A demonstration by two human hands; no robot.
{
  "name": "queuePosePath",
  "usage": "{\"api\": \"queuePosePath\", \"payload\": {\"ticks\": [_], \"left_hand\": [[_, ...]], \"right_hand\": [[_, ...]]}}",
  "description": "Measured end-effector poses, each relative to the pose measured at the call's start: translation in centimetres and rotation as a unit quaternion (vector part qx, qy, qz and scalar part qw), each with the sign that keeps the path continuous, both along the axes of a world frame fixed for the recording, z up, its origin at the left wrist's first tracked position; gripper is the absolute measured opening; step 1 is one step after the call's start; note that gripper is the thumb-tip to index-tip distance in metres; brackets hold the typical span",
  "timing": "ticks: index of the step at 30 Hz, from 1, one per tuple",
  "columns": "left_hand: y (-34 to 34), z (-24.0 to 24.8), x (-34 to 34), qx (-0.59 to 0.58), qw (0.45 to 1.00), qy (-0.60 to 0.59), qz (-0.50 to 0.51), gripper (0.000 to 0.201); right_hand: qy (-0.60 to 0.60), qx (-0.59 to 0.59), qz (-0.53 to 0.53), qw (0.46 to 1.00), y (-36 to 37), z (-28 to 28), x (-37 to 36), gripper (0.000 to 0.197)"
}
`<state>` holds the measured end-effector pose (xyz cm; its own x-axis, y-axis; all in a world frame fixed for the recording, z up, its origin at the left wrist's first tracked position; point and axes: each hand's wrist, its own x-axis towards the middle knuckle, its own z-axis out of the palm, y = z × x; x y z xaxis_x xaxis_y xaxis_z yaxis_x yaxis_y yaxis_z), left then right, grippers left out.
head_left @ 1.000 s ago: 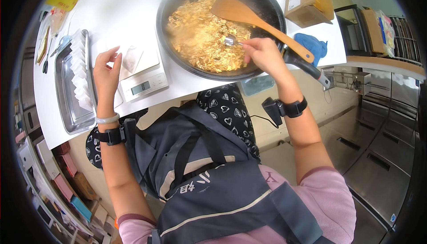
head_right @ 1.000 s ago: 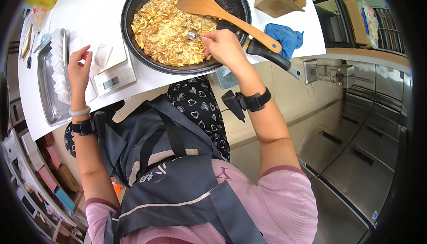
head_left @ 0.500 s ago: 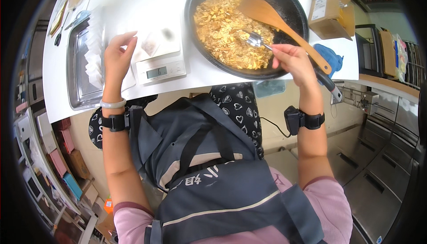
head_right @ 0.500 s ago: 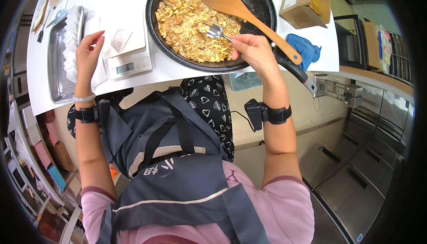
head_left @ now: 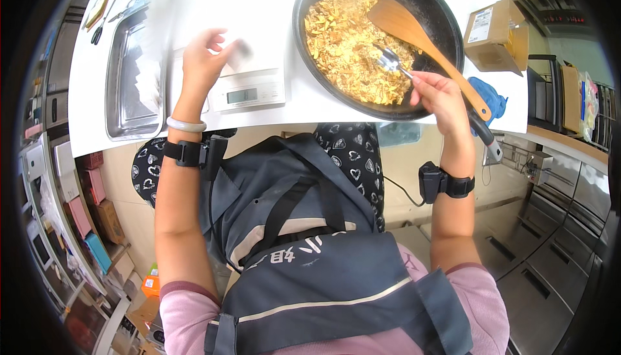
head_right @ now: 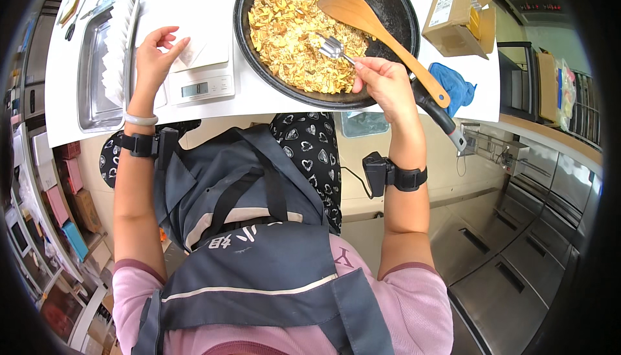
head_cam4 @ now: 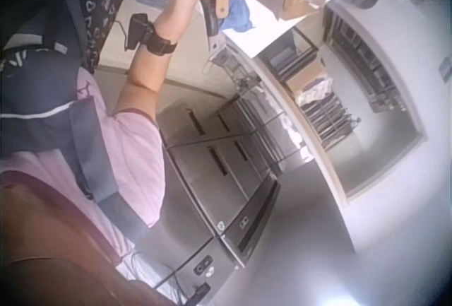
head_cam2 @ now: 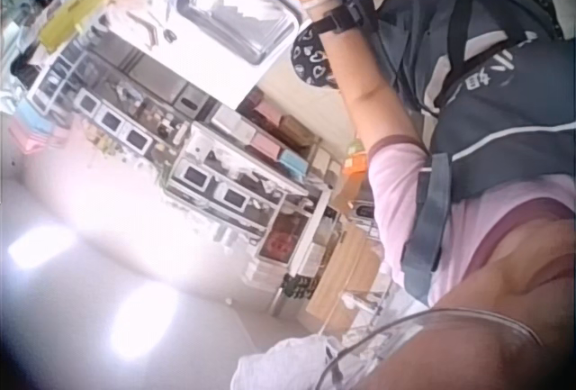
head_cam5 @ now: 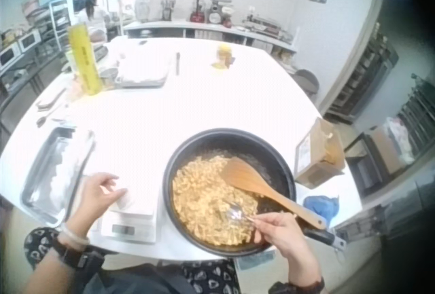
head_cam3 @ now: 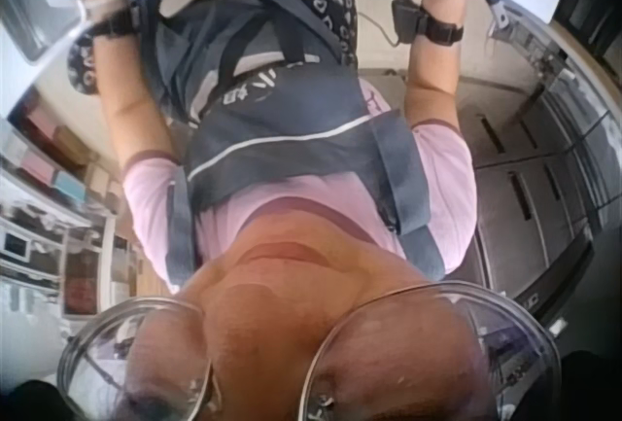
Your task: The person prepares small white pouches by hand and fills them with a cooked mixture using a metal spoon from a large pan. The person places the filled pouches into a metal tray on the counter after weighing them on a digital scale.
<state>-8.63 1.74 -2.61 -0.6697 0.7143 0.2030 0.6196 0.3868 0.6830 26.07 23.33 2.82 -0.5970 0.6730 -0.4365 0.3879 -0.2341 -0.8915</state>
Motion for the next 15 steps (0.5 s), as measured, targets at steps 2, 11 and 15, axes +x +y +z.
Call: {"api": "queuePosePath", "payload": {"ticks": [2,11,15], "left_hand": [[0.3,-0.3,0.3,-0.009,1.0,0.003,0.012,0.038],[0.6,-0.5,1.4,-0.021,0.999,0.015,0.039,0.013],[1.5,2.1,3.6,0.117,0.989,-0.09,0.008,0.004]], "right_hand": [[-0.004,0.013,0.003,1.0,0.0,-0.1,0.0,0.02],[0.016,0.025,0.014,0.999,-0.5,-0.3,-0.2,0.019],[0.019,0.025,0.0,1.0,-0.8,0.9,-0.1,0.018]]}}
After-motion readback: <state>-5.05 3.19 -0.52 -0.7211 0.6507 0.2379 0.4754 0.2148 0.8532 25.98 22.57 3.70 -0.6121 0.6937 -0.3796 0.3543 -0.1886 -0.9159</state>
